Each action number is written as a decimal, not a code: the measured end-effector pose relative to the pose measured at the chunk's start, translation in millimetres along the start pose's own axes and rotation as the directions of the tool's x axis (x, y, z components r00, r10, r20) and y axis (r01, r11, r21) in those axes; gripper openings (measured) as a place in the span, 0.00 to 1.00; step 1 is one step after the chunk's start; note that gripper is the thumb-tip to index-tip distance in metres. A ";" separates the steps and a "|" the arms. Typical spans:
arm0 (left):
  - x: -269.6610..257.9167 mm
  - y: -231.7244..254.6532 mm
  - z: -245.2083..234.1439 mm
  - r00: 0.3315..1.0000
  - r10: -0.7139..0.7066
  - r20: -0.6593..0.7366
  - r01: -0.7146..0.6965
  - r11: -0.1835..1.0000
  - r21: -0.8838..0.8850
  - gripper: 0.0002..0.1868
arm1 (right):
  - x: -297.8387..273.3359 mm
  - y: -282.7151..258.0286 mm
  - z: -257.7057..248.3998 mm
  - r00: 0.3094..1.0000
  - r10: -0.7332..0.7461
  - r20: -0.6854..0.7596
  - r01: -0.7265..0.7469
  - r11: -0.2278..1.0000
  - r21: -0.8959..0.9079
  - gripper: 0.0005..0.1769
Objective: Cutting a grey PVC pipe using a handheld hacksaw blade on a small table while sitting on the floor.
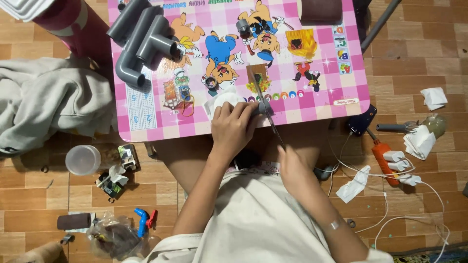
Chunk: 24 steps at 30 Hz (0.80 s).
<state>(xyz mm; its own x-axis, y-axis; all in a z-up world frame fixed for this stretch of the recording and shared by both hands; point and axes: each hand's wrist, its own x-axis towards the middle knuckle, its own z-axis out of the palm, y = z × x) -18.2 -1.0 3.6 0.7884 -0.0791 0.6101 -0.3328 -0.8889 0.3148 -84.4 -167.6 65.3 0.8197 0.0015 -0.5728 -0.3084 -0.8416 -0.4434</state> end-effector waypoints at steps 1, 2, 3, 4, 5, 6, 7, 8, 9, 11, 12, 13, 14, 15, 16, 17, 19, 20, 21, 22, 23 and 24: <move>0.2 0.7 -0.4 1.000 -0.006 0.002 0.006 1.000 -0.009 0.13 | 13.6 -3.3 4.8 0.997 -0.060 -0.056 0.061 0.998 0.014 0.27; 0.6 1.6 -0.4 1.000 -0.011 0.003 0.011 1.000 -0.018 0.12 | 27.5 -6.4 9.1 0.987 -0.118 -0.112 0.122 0.992 0.025 0.25; -1.9 1.5 1.3 1.000 -0.009 0.006 0.009 1.000 -0.020 0.12 | 22.8 -4.8 10.0 0.987 -0.115 -0.112 0.119 0.993 0.028 0.25; -4.2 0.9 3.2 1.000 0.004 -0.005 -0.004 1.000 0.009 0.12 | 18.4 -3.6 11.1 0.988 -0.104 -0.115 0.108 0.994 0.029 0.24; -4.0 -0.7 5.2 1.000 0.019 -0.020 -0.018 0.999 0.039 0.12 | 15.4 -3.9 11.1 0.988 -0.096 -0.122 0.101 0.994 0.030 0.24; 0.1 -1.2 4.0 0.999 0.024 -0.021 -0.023 0.999 0.038 0.12 | 1.7 -4.1 6.5 0.987 -0.096 -0.127 0.101 0.994 0.032 0.24; 0.5 -0.7 2.6 1.000 0.014 -0.019 -0.014 1.000 0.027 0.12 | -12.8 -2.7 2.6 0.995 -0.066 -0.079 0.066 0.998 -0.004 0.24; 0.7 -0.5 1.6 1.000 0.004 -0.017 -0.004 1.000 0.017 0.12 | -26.9 -1.2 -1.0 0.999 -0.034 -0.032 0.032 0.999 -0.043 0.24; 0.6 -0.6 2.1 1.000 -0.002 -0.013 0.003 1.000 0.019 0.12 | -26.3 0.3 -3.0 0.999 -0.034 -0.025 0.033 0.998 -0.046 0.24; 2.7 -1.2 2.8 1.000 0.012 -0.020 -0.012 1.000 -0.005 0.12 | -25.4 2.5 -7.0 1.000 0.011 0.013 -0.010 0.995 -0.096 0.29; -1.2 -1.8 2.5 1.000 0.014 -0.018 -0.014 1.000 -0.004 0.12 | -10.1 1.5 -0.4 1.000 0.011 0.014 -0.010 0.995 -0.094 0.29; -1.8 -2.1 3.7 1.000 0.018 -0.009 -0.018 1.000 0.006 0.12 | 6.4 0.3 4.1 0.998 -0.046 -0.035 0.045 0.998 -0.031 0.27; -2.3 -2.2 4.9 1.000 0.023 0.000 -0.023 1.000 0.016 0.13 | 23.0 -0.8 8.2 0.991 -0.100 -0.088 0.103 0.994 0.029 0.26; -2.6 -0.5 3.4 1.000 0.023 0.000 -0.023 1.000 0.016 0.13 | 20.5 -0.3 11.4 0.991 -0.100 -0.089 0.103 0.994 0.030 0.26; -3.0 0.9 2.1 1.000 0.016 0.002 -0.016 1.000 0.018 0.13 | 18.3 0.1 14.8 0.992 -0.091 -0.091 0.095 0.995 0.042 0.25; -1.1 0.7 1.1 1.000 0.014 0.003 -0.014 1.000 0.019 0.13 | 17.4 -1.2 17.9 0.992 -0.081 -0.098 0.087 0.994 0.059 0.25; 4.7 -0.4 -2.2 1.000 0.011 0.011 -0.011 1.000 0.010 0.12 | -6.9 11.8 14.4 0.999 -0.036 -0.026 0.037 0.999 0.024 0.22; 4.9 0.2 -3.3 1.000 0.002 0.020 -0.002 1.000 0.003 0.12 | -20.2 20.0 13.5 0.999 0.011 0.048 -0.010 1.000 -0.018 0.23; 4.1 -0.3 -1.5 1.000 -0.002 0.025 0.002 1.000 0.001 0.12 | -23.5 11.2 4.5 0.998 0.015 0.053 -0.014 1.000 -0.019 0.23; 3.5 -0.4 -0.5 1.000 0.001 0.026 -0.001 1.000 0.001 0.13 | -27.4 2.0 -5.0 0.998 0.029 0.052 -0.027 0.999 -0.040 0.23; 5.7 -2.2 0.0 1.000 0.008 0.021 -0.008 1.000 0.006 0.13 | -29.6 -8.9 -15.0 0.998 0.035 0.045 -0.033 0.998 -0.060 0.25; 2.1 -1.1 -0.6 1.000 0.008 0.019 -0.008 1.000 0.007 0.13 | -14.5 -3.8 -4.3 0.998 0.033 0.045 -0.030 0.998 -0.060 0.25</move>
<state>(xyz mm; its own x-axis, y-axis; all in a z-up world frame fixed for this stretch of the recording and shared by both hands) -16.5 0.1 5.0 0.7955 -0.0946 0.5985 -0.3352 -0.8916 0.3045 -93.0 -166.8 78.3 0.7868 -0.0020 -0.6172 -0.3034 -0.8721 -0.3840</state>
